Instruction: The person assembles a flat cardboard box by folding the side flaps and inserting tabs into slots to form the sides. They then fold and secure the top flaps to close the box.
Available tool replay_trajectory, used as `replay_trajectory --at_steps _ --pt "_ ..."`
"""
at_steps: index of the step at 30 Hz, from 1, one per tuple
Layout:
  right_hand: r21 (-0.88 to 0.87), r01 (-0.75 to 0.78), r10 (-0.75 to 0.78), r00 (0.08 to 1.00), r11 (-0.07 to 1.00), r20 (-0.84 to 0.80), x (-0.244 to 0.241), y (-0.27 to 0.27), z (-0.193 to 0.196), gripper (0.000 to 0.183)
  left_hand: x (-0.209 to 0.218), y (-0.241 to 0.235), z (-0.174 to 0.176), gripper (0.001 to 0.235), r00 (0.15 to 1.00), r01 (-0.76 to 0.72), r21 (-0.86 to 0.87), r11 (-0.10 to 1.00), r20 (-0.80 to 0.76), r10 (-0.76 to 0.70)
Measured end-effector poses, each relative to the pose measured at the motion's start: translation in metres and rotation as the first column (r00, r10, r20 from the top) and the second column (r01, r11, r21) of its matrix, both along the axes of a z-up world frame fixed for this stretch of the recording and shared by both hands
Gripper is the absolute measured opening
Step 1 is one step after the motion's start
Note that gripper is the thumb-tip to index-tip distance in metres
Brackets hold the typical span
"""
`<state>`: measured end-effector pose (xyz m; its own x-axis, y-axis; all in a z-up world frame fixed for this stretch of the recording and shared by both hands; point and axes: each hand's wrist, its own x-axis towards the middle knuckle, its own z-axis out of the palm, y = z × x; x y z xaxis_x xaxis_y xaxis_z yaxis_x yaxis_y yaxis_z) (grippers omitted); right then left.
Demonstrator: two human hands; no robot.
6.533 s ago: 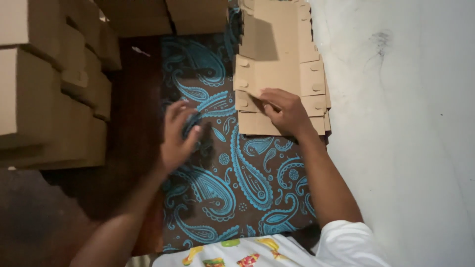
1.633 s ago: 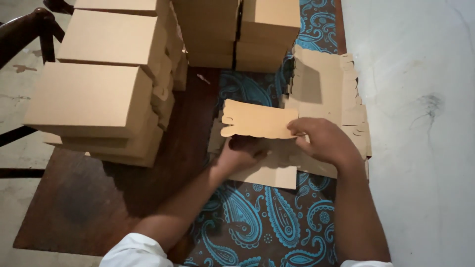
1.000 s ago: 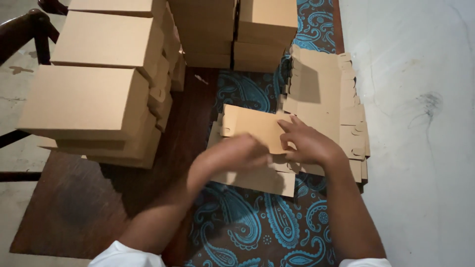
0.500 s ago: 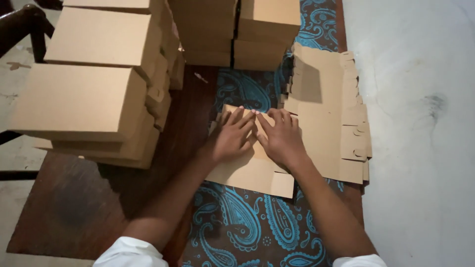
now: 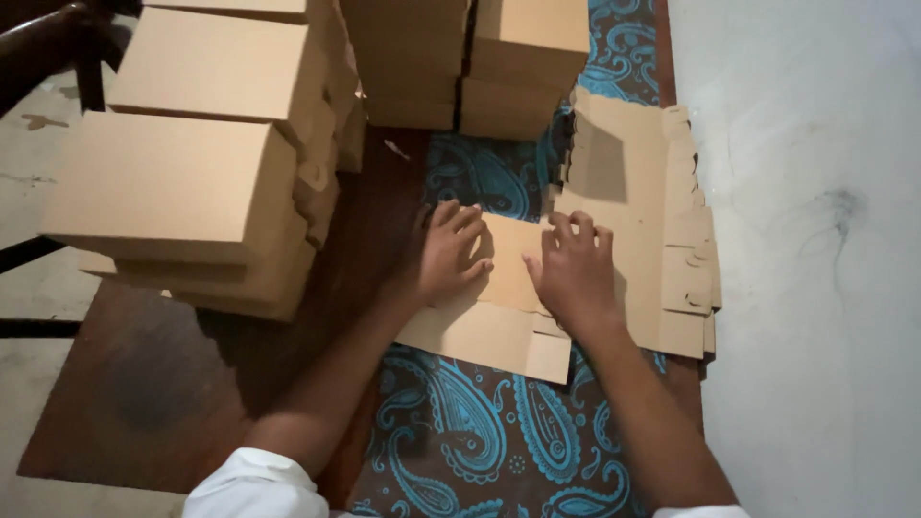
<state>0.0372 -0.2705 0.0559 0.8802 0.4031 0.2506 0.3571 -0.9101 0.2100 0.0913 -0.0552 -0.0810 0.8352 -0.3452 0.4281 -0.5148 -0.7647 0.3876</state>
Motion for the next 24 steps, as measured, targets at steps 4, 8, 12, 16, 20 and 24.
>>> replay_trajectory --at_steps 4,8,12,16,20,24 --pt "0.088 -0.144 0.157 0.974 0.986 -0.162 -0.010 0.006 0.028 0.072 -0.001 0.021 0.042 0.032 0.987 0.143 -0.167 0.976 -0.043 -0.152" --pt "0.133 -0.218 0.252 0.720 0.967 -0.646 -0.031 0.034 0.069 0.107 -0.007 0.028 0.053 0.046 0.969 0.007 -0.161 0.987 -0.241 -0.046" --pt "0.057 -0.203 0.193 0.755 0.977 -0.626 -0.021 0.035 0.053 0.086 -0.010 0.030 0.079 0.037 0.932 -0.020 -0.363 0.931 -0.343 -0.113" --pt "0.106 -0.224 0.245 0.806 0.969 -0.539 -0.016 0.017 0.049 0.091 -0.002 0.032 0.062 0.030 0.916 -0.071 -0.483 0.873 -0.378 -0.134" --pt "0.100 -0.281 0.295 0.834 0.954 -0.467 -0.014 0.010 0.047 0.106 0.001 0.033 0.064 0.035 0.859 -0.180 -0.661 0.728 -0.466 -0.211" --pt "0.104 -0.235 0.254 0.812 0.966 -0.525 -0.014 0.019 0.051 0.092 0.000 0.038 0.083 0.037 0.807 -0.208 -0.636 0.743 -0.541 -0.237"
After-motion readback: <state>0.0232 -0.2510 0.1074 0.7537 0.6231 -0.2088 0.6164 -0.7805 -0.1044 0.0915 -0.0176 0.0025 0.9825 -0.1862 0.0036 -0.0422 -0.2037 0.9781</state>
